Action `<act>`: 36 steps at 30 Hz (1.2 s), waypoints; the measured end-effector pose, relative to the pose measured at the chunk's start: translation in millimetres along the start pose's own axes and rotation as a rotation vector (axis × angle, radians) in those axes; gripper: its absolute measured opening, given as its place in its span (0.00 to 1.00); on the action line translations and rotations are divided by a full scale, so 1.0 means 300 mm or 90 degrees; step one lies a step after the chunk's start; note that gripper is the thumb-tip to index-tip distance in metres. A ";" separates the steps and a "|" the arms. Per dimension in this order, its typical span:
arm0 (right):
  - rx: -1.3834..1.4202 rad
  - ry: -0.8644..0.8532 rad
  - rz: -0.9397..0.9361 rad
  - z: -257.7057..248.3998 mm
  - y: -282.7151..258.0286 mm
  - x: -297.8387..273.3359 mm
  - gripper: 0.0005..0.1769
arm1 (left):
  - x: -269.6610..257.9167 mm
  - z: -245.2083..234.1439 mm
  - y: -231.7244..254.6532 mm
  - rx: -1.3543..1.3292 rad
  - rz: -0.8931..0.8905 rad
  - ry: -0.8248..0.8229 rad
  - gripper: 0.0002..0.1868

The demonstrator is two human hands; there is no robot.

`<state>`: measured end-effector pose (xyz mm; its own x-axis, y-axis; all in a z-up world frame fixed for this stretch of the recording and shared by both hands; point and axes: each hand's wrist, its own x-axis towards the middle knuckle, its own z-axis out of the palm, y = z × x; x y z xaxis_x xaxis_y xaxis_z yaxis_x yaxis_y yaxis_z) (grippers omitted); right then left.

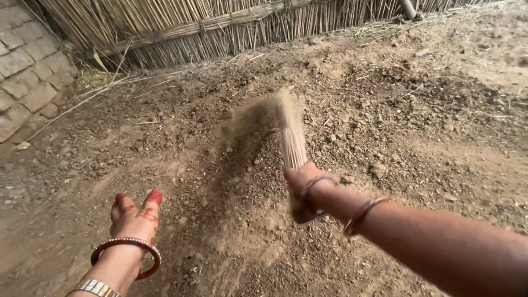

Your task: The person sweeps a dirt floor using a handheld bundle of straw, pushing dust and debris across the ground.

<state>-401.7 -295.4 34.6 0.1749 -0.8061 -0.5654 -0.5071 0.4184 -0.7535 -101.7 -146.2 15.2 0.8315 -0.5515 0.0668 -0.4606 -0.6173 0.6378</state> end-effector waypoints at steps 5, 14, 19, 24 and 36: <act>-0.931 0.046 -0.526 0.097 0.120 -0.006 0.18 | -0.007 -0.011 0.074 0.064 0.008 -0.026 0.53; -0.697 -0.258 -0.367 -0.224 0.287 -0.118 0.30 | -0.075 0.007 0.145 0.234 0.145 -0.069 0.55; -0.534 -0.051 -0.146 -0.262 0.226 -0.085 0.33 | -0.039 -0.058 0.132 0.255 0.128 -0.057 0.55; -0.444 -0.135 -0.192 -0.113 0.188 -0.183 0.32 | 0.017 -0.042 0.187 0.253 0.171 0.000 0.56; -0.206 0.045 -0.091 -0.184 0.198 0.067 0.28 | -0.126 -0.030 0.528 0.436 0.341 -0.095 0.60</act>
<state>-474.9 -309.9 -3.1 0.2101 -0.8790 -0.4279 -0.7249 0.1537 -0.6715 -203.2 -218.1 120.4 0.4238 -0.9010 0.0932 -0.9015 -0.4295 -0.0528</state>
